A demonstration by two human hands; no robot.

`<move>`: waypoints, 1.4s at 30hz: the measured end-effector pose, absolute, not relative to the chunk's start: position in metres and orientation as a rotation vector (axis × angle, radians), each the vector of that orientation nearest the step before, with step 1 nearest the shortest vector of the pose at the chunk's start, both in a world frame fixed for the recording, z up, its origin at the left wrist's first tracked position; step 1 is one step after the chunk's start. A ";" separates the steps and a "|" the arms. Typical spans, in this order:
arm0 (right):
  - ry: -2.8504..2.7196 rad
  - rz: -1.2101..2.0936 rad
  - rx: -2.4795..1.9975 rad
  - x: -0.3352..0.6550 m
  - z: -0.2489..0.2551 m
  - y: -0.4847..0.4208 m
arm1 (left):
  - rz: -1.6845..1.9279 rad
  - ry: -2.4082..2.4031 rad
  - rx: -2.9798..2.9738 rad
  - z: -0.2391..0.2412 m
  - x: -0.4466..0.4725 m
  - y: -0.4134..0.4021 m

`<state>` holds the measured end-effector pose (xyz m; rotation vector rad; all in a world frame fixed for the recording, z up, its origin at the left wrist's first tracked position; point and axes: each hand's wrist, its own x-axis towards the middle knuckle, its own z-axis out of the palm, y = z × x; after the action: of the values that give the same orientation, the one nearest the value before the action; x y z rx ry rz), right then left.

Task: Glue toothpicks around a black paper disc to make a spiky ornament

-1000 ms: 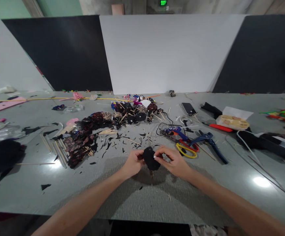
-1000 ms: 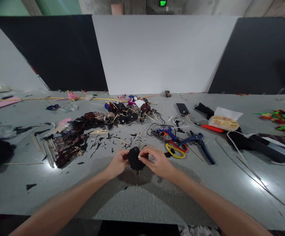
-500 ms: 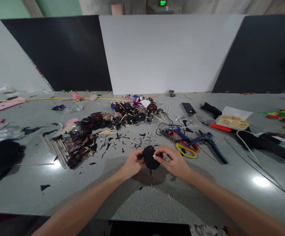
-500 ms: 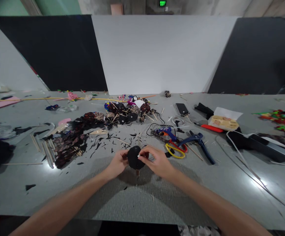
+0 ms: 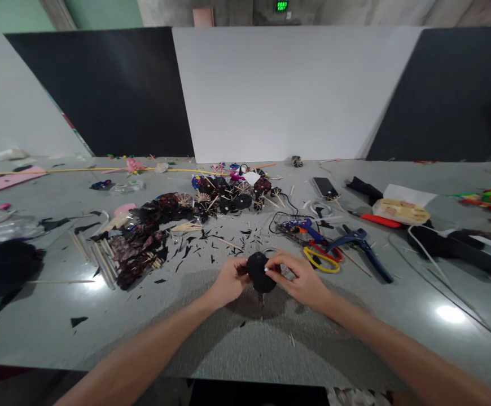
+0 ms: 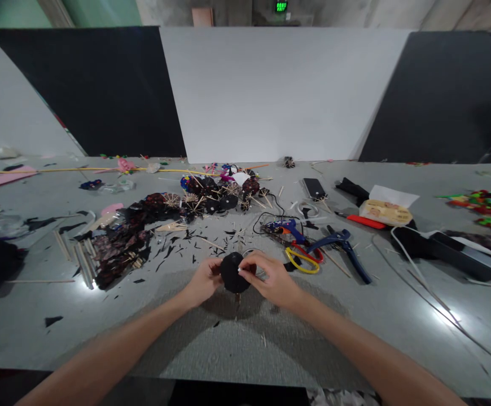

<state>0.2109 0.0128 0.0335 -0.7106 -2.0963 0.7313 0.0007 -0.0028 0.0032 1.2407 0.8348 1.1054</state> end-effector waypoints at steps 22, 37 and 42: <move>-2.193 0.683 -0.631 0.214 0.037 0.012 | 1.051 0.820 1.282 0.000 -0.001 -0.001; -2.432 0.428 -0.573 0.220 0.039 0.016 | 1.037 0.834 1.296 -0.002 0.001 -0.002; -2.480 0.254 -0.593 0.222 0.043 0.015 | 1.022 0.842 1.296 -0.002 0.001 -0.003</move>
<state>0.2217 0.0154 0.0429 -0.5926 -2.4798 0.2543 0.0007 -0.0025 -0.0017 1.2958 0.8423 1.0225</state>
